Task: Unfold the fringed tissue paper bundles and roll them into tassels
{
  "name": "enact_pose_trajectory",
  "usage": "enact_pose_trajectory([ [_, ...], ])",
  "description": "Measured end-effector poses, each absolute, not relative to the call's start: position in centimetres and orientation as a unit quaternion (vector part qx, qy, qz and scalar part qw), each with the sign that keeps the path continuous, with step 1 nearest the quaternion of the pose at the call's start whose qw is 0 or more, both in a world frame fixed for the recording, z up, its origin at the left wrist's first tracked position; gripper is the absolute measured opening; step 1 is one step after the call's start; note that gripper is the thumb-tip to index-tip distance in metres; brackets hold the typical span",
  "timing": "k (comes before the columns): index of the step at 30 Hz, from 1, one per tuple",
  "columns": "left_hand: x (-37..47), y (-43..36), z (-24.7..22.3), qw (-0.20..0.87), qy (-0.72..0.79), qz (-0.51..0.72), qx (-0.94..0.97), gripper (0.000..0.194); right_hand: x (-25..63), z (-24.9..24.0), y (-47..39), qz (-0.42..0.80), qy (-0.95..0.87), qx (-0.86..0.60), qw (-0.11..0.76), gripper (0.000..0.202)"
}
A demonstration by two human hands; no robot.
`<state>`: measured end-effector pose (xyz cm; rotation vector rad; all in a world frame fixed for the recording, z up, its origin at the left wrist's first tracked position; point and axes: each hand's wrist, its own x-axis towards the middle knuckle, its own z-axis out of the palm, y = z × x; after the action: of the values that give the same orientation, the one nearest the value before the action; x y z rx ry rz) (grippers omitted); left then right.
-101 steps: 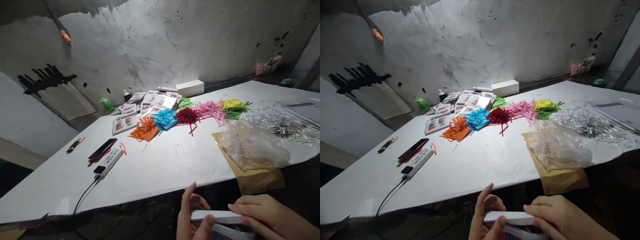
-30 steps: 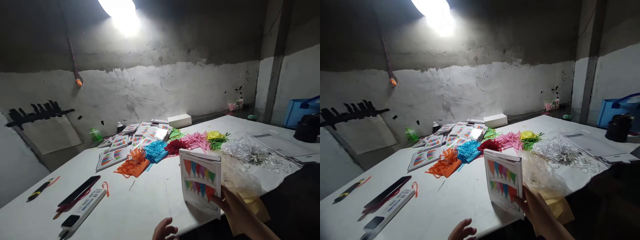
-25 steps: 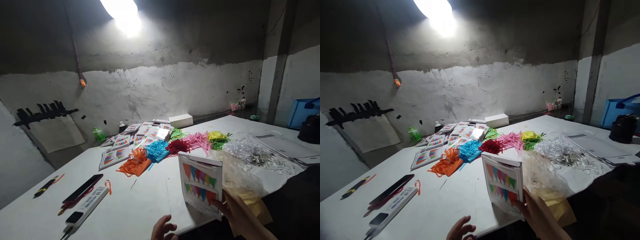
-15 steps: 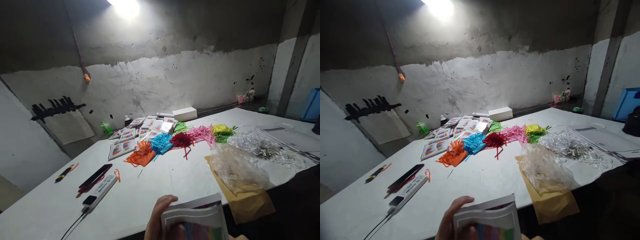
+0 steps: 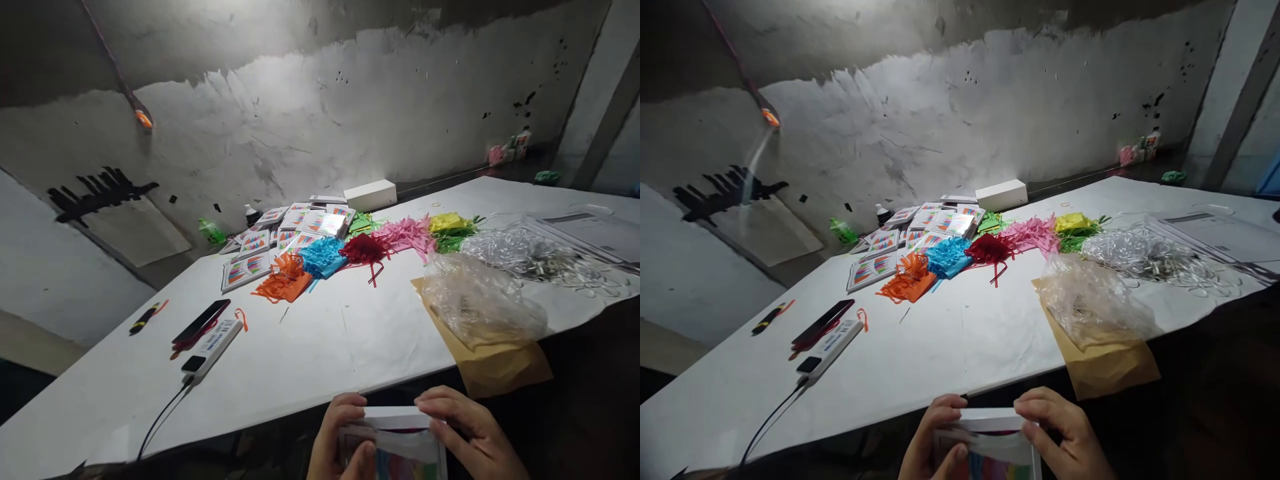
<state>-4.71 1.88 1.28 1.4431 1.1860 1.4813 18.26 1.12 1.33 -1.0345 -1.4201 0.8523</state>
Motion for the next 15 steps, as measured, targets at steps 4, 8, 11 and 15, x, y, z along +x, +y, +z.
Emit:
enact_pose_trajectory([
  [4,-4.7,1.7,2.4,0.36,0.497,0.568,0.548,0.03,18.9,2.1,1.0,0.414,-0.61,-0.44,0.513,0.018],
  [8,-4.3,1.8,3.7,0.346,0.519,0.543,0.562,0.028,19.9,3.0,0.7,0.461,-0.606,-0.465,0.452,0.022],
  [11,-3.8,1.5,3.8,0.317,0.516,0.532,0.592,0.027,20.6,4.0,0.7,0.449,-0.618,-0.501,0.405,0.023],
  [15,-3.0,1.3,2.9,0.245,0.529,0.542,0.605,0.029,20.9,5.3,1.2,0.415,-0.649,-0.518,0.372,0.019],
])
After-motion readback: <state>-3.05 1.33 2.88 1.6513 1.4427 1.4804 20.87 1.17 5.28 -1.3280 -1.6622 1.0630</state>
